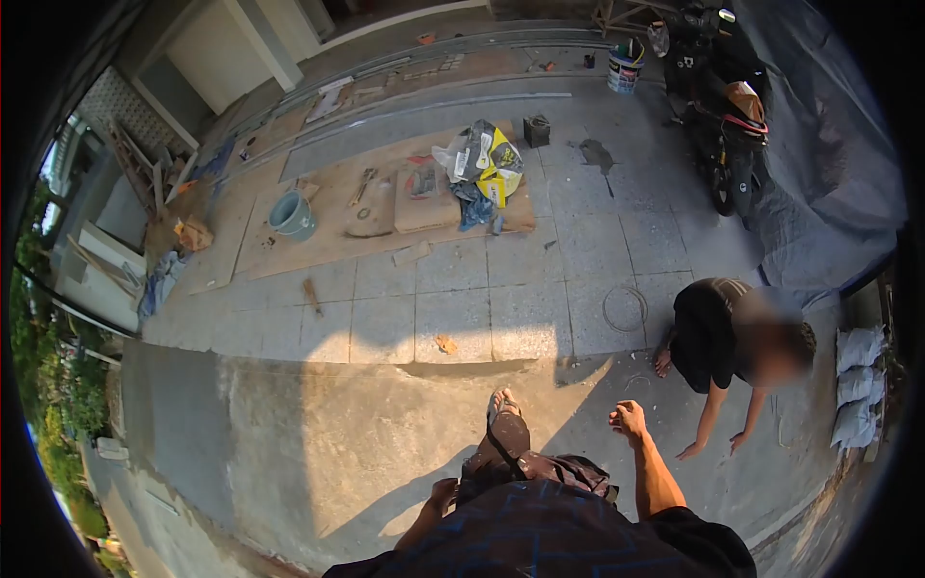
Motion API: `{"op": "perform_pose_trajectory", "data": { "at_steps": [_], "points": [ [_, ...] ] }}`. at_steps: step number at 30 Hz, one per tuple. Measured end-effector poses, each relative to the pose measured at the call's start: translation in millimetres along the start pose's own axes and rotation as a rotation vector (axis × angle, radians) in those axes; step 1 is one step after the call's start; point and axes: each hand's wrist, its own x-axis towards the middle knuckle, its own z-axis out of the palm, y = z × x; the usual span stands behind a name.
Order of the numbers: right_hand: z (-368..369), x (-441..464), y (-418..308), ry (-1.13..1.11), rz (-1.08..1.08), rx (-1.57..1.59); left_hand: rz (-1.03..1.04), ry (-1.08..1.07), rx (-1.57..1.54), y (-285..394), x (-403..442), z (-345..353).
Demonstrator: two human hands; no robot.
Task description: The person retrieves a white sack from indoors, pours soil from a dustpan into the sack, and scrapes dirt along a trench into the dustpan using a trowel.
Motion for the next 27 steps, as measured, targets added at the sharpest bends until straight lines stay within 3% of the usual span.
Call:
{"op": "perform_pose_trajectory", "data": {
  "at_steps": [3,5,7,9,11,14,16,22,26,27],
  "points": [
    [12,-1,15,0.084,0.223,0.125,-0.360,0.245,-0.078,82,53,-31],
    [2,48,111,0.221,0.011,-0.196,-0.261,0.287,-0.163,125,96,-66],
    [19,-14,42,0.269,0.164,-0.113,-0.198,0.289,-0.194,177,141,-94],
    [27,-15,55,0.261,0.327,0.281,-0.213,0.219,-0.071,234,191,-118],
    [40,-33,15,0.373,0.359,0.278,-0.136,0.175,0.049,278,233,-127],
    [62,-19,11,0.485,0.385,0.430,-0.178,0.120,0.124,362,273,-108],
    [75,1,4,0.376,0.448,0.406,-0.143,0.080,0.195,393,311,-94],
    [96,103,-27,0.321,0.561,0.386,-0.137,-0.020,0.256,468,379,-63],
    [35,193,-122,0.194,0.435,0.064,-0.320,0.140,0.224,524,384,-47],
    [11,225,-152,0.241,0.393,0.234,-0.336,0.126,0.232,532,391,-45]
  ]
}}
